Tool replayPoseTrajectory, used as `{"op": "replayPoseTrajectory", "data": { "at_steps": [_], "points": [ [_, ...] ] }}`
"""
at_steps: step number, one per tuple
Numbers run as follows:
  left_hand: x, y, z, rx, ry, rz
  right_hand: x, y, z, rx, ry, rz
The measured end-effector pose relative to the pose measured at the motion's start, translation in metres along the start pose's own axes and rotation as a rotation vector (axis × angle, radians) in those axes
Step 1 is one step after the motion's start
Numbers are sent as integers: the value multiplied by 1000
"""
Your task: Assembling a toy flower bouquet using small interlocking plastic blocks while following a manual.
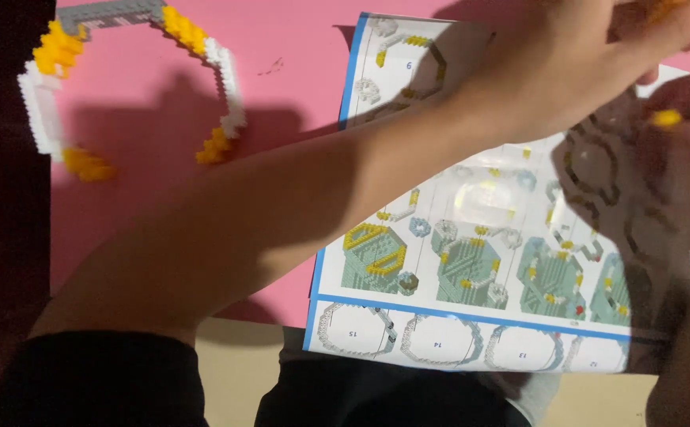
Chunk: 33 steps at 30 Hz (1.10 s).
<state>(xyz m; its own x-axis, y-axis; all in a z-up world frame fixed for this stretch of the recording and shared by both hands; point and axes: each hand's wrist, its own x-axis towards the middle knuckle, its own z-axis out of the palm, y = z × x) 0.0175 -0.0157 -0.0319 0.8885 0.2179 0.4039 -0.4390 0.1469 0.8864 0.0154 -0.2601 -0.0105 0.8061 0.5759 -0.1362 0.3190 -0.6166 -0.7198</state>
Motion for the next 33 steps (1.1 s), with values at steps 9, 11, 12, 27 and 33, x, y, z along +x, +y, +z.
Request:
{"op": "replayPoseTrajectory", "data": {
  "at_steps": [9,11,12,27,33],
  "points": [
    [-3,10,-5,54,-88,37,-4,44,-11,-23,133,-147],
    [-6,11,-5,-26,-140,-72,-2,-46,-12,-297,-74,-51],
    [-5,9,-5,-27,-145,-73,-1,-48,-10,-296,-70,-48],
    [4,32,-20,-96,-312,-156,10,-79,-19,-251,-16,-336],
    [7,41,-23,-106,-393,-188,10,-67,-11,357,192,-182]
  ]
}}
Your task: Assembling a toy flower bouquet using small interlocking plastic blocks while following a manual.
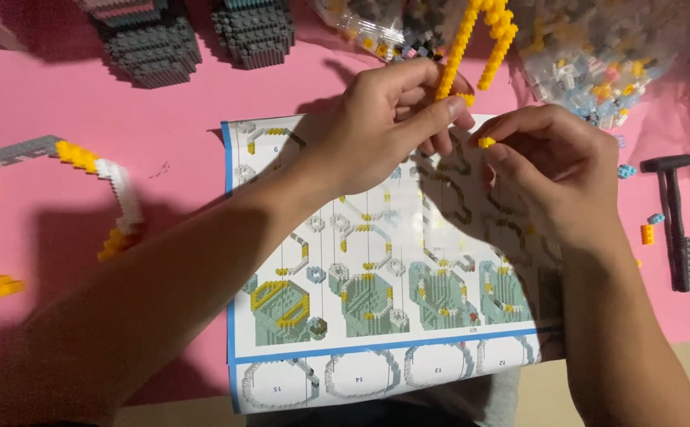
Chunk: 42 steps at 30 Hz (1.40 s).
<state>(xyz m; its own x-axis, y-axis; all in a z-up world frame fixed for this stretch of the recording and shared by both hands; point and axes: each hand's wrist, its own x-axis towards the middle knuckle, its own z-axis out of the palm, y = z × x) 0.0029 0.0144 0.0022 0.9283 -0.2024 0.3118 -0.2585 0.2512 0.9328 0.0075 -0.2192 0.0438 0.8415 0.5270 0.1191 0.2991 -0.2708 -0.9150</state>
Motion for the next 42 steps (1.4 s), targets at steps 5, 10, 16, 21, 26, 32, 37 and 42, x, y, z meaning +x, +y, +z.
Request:
{"op": "replayPoseTrajectory", "data": {
  "at_steps": [5,10,16,21,26,32,37,42],
  "points": [
    [-1,9,-2,59,-49,-110,3,10,-2,159,104,72],
    [0,9,-1,8,-95,-96,4,10,0,141,144,88],
    [-2,5,-1,6,-132,-64,2,15,3,216,198,140],
    [-1,9,-2,10,-139,-76,3,16,2,260,200,154],
    [-1,7,-2,16,-141,-91,3,23,0,264,220,173],
    [-1,9,-1,72,-129,-111,5,14,3,234,243,263],
    [-2,0,2,58,-104,-48,4,20,2,249,251,250],
    [-2,3,1,51,-116,-33,4,19,4,185,256,213]
  ]
}}
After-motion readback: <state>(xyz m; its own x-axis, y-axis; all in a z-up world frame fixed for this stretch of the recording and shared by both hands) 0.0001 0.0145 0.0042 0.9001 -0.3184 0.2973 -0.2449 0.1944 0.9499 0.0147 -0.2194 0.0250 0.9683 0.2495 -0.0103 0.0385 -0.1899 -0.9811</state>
